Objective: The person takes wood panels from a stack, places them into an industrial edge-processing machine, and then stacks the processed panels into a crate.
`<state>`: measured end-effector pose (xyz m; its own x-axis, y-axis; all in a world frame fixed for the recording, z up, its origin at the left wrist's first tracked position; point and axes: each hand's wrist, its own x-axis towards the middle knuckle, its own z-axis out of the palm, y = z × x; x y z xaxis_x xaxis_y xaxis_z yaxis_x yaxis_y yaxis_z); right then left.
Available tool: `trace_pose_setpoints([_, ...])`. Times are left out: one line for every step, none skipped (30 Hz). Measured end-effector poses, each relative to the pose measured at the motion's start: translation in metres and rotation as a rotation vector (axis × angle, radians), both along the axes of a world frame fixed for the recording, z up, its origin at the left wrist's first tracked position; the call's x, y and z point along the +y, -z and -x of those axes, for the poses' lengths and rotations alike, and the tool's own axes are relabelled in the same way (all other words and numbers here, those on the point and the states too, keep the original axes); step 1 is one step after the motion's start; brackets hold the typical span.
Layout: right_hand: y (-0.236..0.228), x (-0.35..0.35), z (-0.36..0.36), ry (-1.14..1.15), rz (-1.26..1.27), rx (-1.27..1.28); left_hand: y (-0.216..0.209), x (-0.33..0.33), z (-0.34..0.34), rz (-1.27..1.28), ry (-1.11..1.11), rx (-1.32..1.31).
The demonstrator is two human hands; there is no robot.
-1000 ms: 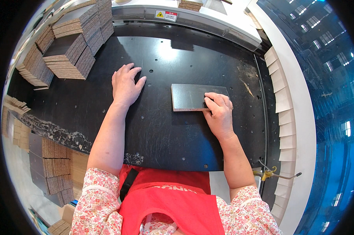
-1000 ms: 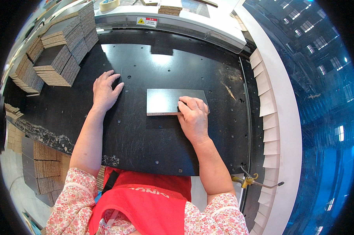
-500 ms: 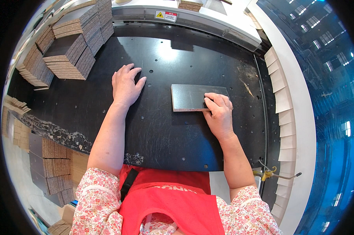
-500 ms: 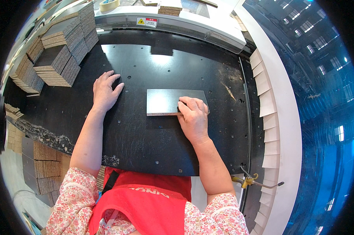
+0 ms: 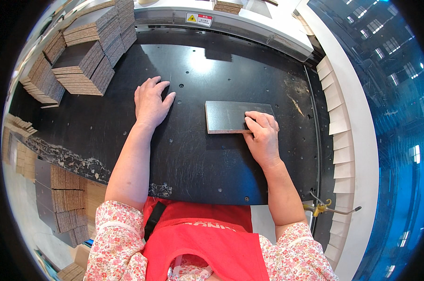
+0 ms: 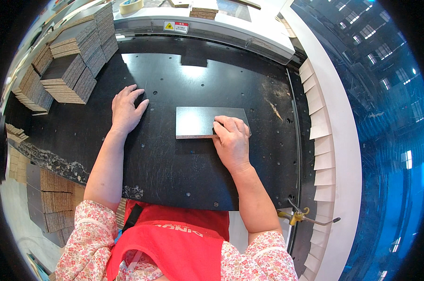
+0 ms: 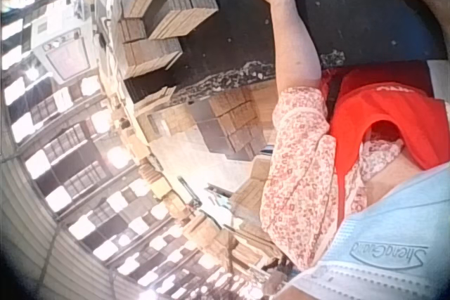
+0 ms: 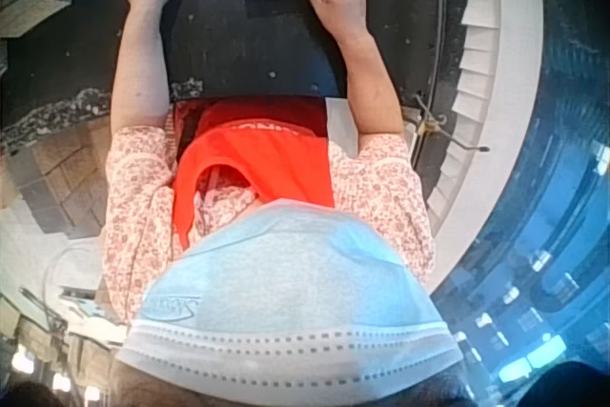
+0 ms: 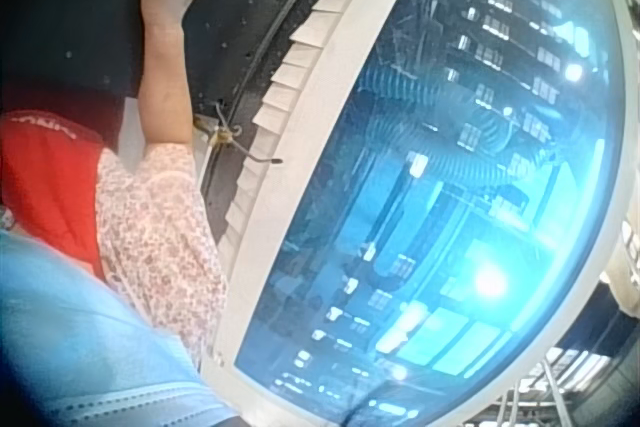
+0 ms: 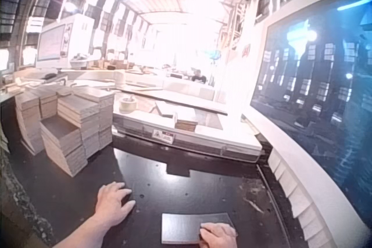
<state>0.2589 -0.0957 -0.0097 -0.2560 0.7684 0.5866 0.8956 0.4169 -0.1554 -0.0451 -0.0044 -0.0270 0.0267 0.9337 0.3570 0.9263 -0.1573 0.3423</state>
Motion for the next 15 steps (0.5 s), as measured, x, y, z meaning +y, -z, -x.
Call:
trace_pose_setpoints([-0.0001,0.0000,-0.0002,-0.001,-0.003,0.002,-0.0006,0.0000,0.0001,-0.002,0.004,-0.003])
trace_pose_setpoints([-0.0004,-0.0001,0.0000,-0.002,-0.003,0.004,-0.0005,0.0002,0.0003,-0.005,0.003,0.001])
trace_pose_setpoints([-0.0008,-0.0001,0.0005,-0.003,-0.003,0.006,0.0001,0.0005,0.0005,-0.008,0.001,0.005])
trace_pose_setpoints([-0.0010,-0.0003,0.0005,-0.002,-0.003,0.007,0.0000,0.0005,0.0000,-0.011,0.001,0.009])
trace_pose_setpoints([-0.0013,-0.0004,0.0004,-0.003,-0.002,0.008,-0.0004,0.0003,-0.0004,-0.010,0.000,0.007])
trace_pose_setpoints([-0.0016,-0.0006,0.0004,-0.003,-0.002,0.009,-0.0009,-0.0001,-0.0008,-0.009,0.000,0.004])
trace_pose_setpoints([-0.0015,-0.0007,0.0004,-0.004,-0.001,0.010,-0.0014,-0.0004,-0.0011,-0.007,-0.001,0.003])
trace_pose_setpoints([-0.0013,-0.0005,0.0003,-0.005,-0.002,0.009,-0.0011,-0.0003,-0.0010,-0.009,-0.001,0.001])
trace_pose_setpoints([-0.0010,-0.0002,0.0001,-0.007,-0.003,0.008,-0.0005,0.0001,-0.0009,-0.010,0.000,-0.002])
trace_pose_setpoints([-0.0010,-0.0001,-0.0001,-0.008,-0.004,0.007,-0.0006,0.0002,-0.0010,-0.011,0.000,-0.004])
trace_pose_setpoints([-0.0010,-0.0002,-0.0002,-0.008,-0.001,0.007,-0.0008,0.0001,-0.0010,-0.011,-0.001,-0.002])
trace_pose_setpoints([-0.0010,-0.0005,-0.0003,-0.008,0.002,0.007,-0.0014,-0.0003,-0.0010,-0.010,-0.002,0.000])
trace_pose_setpoints([-0.0010,-0.0006,-0.0003,-0.008,0.004,0.007,-0.0017,-0.0003,-0.0009,-0.010,-0.003,0.002])
trace_pose_setpoints([-0.0012,-0.0006,-0.0002,-0.007,0.005,0.006,-0.0012,0.0000,-0.0006,-0.010,-0.002,0.001])
trace_pose_setpoints([-0.0015,-0.0008,0.0001,-0.007,0.005,0.005,-0.0002,0.0006,-0.0002,-0.011,-0.001,-0.001])
